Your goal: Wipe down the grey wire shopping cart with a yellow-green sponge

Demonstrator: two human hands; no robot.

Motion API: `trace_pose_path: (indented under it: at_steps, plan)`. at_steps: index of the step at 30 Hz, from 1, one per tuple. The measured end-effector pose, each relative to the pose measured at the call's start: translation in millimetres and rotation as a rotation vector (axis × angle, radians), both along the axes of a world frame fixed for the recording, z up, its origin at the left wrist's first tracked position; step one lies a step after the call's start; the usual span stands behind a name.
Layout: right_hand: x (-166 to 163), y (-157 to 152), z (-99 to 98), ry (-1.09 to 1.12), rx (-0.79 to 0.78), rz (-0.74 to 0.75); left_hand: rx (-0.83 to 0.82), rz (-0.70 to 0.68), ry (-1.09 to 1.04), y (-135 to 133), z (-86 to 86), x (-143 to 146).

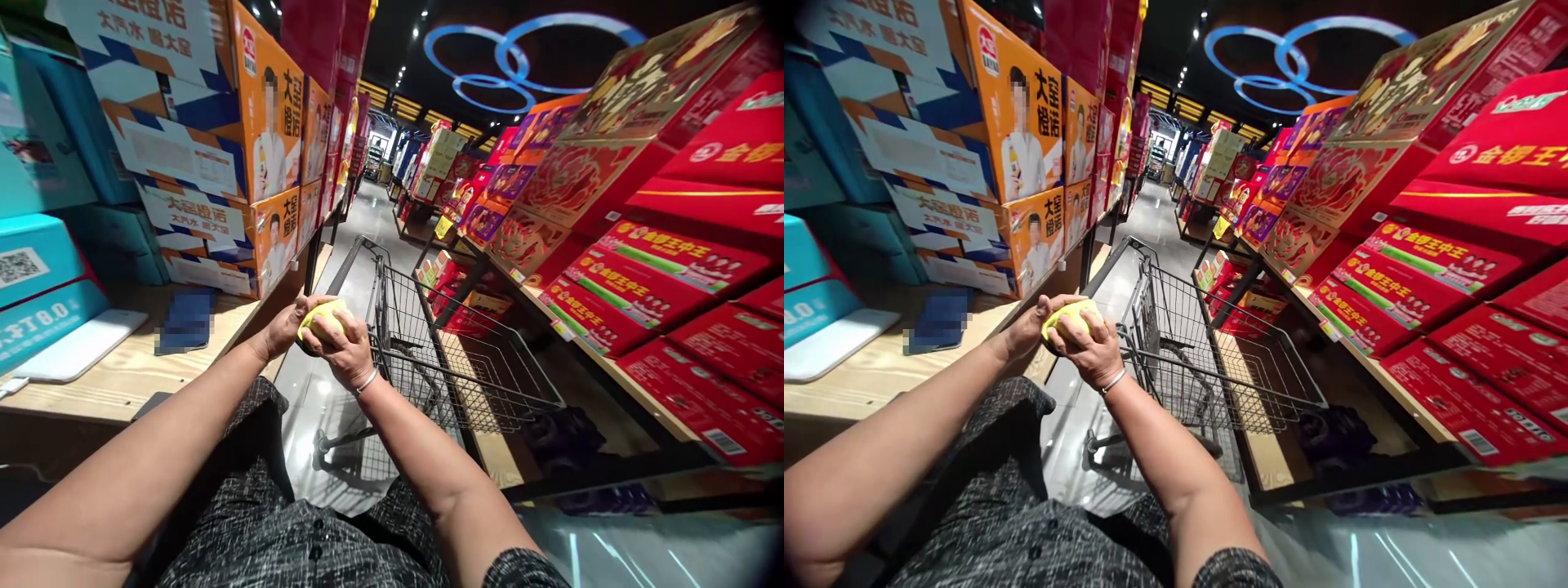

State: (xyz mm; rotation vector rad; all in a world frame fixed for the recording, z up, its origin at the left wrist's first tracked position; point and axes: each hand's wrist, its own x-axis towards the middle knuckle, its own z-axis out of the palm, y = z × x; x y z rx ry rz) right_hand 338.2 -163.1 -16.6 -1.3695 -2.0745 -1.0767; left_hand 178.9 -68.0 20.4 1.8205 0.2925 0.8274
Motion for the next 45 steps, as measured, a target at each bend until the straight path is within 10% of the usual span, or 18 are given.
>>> trace_pose_path:
  at_steps: [13, 21, 28, 34, 45]
  plan:
    - [74, -41, -16.2, -0.086, 0.07, 0.025, 1.021, 0.258, 0.391, 9, 4.6, 6]
    - [135, -108, -46.7, 0.01, 0.017, -0.184, 1.168, 0.409, 0.645, 14, 18.6, 20]
    - [72, -66, 3.9, 0.532, -0.04, -0.261, 1.297, 0.297, 0.793, 14, 48.8, 48]
    - [35, -27, 28.3, 0.678, -0.199, -0.21, 1.377, 0.259, 0.764, 11, 34.0, 53]
    - [128, -120, -38.3, 0.436, -0.133, -0.428, 1.258, 0.216, 0.654, 18, 26.1, 47]
